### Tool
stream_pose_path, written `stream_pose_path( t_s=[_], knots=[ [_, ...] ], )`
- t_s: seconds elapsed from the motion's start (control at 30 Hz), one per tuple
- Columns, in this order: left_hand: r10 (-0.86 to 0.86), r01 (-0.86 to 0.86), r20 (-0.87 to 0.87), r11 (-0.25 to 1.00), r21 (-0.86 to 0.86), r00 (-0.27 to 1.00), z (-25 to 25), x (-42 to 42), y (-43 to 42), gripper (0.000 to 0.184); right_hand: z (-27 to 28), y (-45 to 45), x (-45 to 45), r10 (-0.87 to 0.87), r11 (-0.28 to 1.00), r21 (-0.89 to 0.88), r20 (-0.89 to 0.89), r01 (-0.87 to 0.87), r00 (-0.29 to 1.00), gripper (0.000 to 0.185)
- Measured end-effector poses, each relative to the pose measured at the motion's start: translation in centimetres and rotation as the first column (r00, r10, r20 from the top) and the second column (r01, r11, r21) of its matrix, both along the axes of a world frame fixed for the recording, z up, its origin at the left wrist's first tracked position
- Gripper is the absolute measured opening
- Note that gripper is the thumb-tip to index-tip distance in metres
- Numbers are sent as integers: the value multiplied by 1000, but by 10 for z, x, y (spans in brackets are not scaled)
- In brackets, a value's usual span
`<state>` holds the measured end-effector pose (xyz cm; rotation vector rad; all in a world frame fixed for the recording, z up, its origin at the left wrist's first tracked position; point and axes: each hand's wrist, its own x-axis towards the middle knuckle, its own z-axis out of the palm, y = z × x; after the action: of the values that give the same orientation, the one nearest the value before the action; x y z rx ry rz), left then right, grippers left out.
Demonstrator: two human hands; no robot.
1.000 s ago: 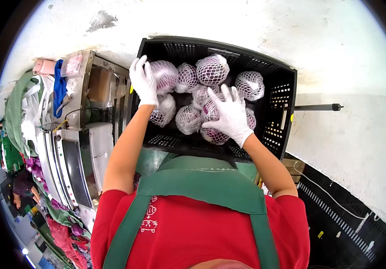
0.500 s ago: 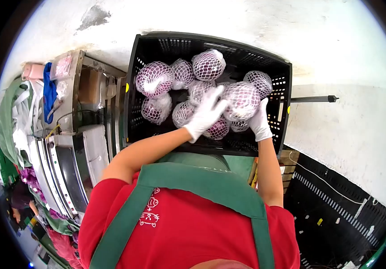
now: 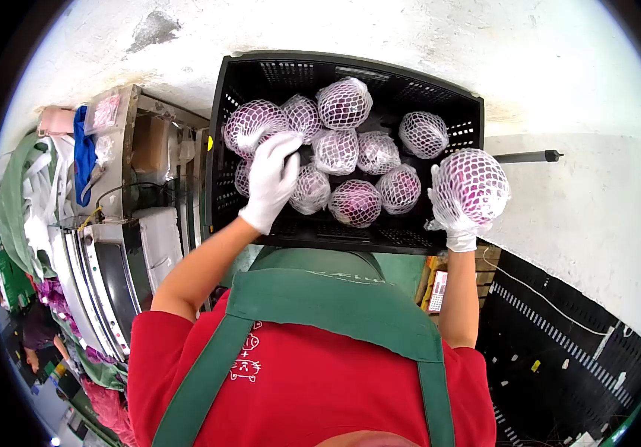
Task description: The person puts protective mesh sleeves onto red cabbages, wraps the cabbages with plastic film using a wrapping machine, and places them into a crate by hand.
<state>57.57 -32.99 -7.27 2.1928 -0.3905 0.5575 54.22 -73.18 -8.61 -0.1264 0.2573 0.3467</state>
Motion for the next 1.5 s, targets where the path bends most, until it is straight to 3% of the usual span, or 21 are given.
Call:
stream_pose_path(
  t_s=[0.07, 0.17, 0.23, 0.37, 0.4, 0.5, 0.53, 0.6, 0.7, 0.73, 0.77, 0.83, 0.9, 1.0, 1.13, 1.2, 1.3, 1.37, 1.4, 1.47, 1.5],
  knots=[
    [18, -18, 0, 1000, -17, 1000, -6, 52, -13, 35, 18, 0, -7, 1, 997, 76, -53, 3, 999, 88],
    [104, -410, -544, 777, -478, 833, -51, 153, -31, 53, 14, -3, -14, 8, 997, 70, 28, -10, 1000, 84],
    [518, -574, -611, 809, 123, 599, -68, 180, -36, 52, 17, 4, -23, -32, 996, 86, 32, 29, 999, 104],
    [519, -546, 198, 699, 463, 832, -119, 145, -58, 52, 34, 5, -44, -141, 975, -160, 90, 154, 986, 102],
    [515, -427, -51, 758, 494, 856, -122, 148, -61, 55, 28, -4, -52, -258, 918, 283, -101, 276, 961, 101],
    [449, -72, -496, 791, 608, 743, -78, 130, -82, 68, 46, -4, -69, -15, 929, -355, 240, 102, 971, 85],
    [429, -177, -418, 836, 519, 801, -88, 112, -95, 74, 22, -24, -79, -222, 936, 247, -142, 252, 965, 81],
    [348, -89, -441, 856, 509, 827, -99, 101, -114, 84, 38, -3, -67, -123, 988, -89, 25, 125, 992, 66],
    [111, 57, -649, 971, 232, 752, -65, 119, -102, 81, 36, 6, -47, -177, 984, 9, -3, 177, 984, 70],
    [-18, -25, -481, 996, -84, 877, -69, 114, -96, 64, 34, 2, -43, -176, 982, 55, -64, 180, 982, 70],
    [-16, 0, -345, 999, -47, 938, -25, 105, -82, 44, 38, 6, -35, -64, 998, -7, 137, 65, 989, 68],
    [260, -250, 123, 964, -86, 958, -8, 76, -50, 36, 34, 5, -33, -127, 992, -14, -10, 126, 992, 78],
    [565, -576, 121, 809, 118, 817, -27, 43, -11, 48, 23, 1, -31, -118, 992, -56, -64, 115, 991, 83],
    [703, -653, 60, 623, 430, 709, -62, 46, -11, 63, 21, 5, -26, -68, 998, -13, -38, 68, 997, 83],
    [139, -110, 2, 776, 621, 990, -48, 146, 11, 44, 21, 16, -29, -73, 997, -38, -109, 69, 991, 82],
    [133, 1, -206, 836, 549, 970, -56, 162, 23, 37, 33, 19, -25, -86, 992, 64, -273, 107, 958, 81],
    [111, -28, -148, 880, 474, 983, -72, 150, 38, 26, 27, 10, -25, -28, 993, -121, -65, 20, 998, 81],
    [347, -443, 308, 827, 345, 886, -63, 121, 32, 27, 24, 4, -37, 8, 970, -245, 53, 5, 999, 80],
    [437, -496, 235, 776, 388, 868, -69, 98, 24, 32, 27, 3, -41, -33, 995, -93, -40, 29, 999, 79],
    [499, -426, 32, 704, 568, 866, -99, 58, 18, 52, 26, 6, -55, -4, 886, -464, 27, 16, 1000, 76],
    [424, -392, 33, 801, 452, 905, -102, 58, 19, 57, 26, 6, -57, -77, 986, -145, 63, 86, 995, 76]
  ],
)
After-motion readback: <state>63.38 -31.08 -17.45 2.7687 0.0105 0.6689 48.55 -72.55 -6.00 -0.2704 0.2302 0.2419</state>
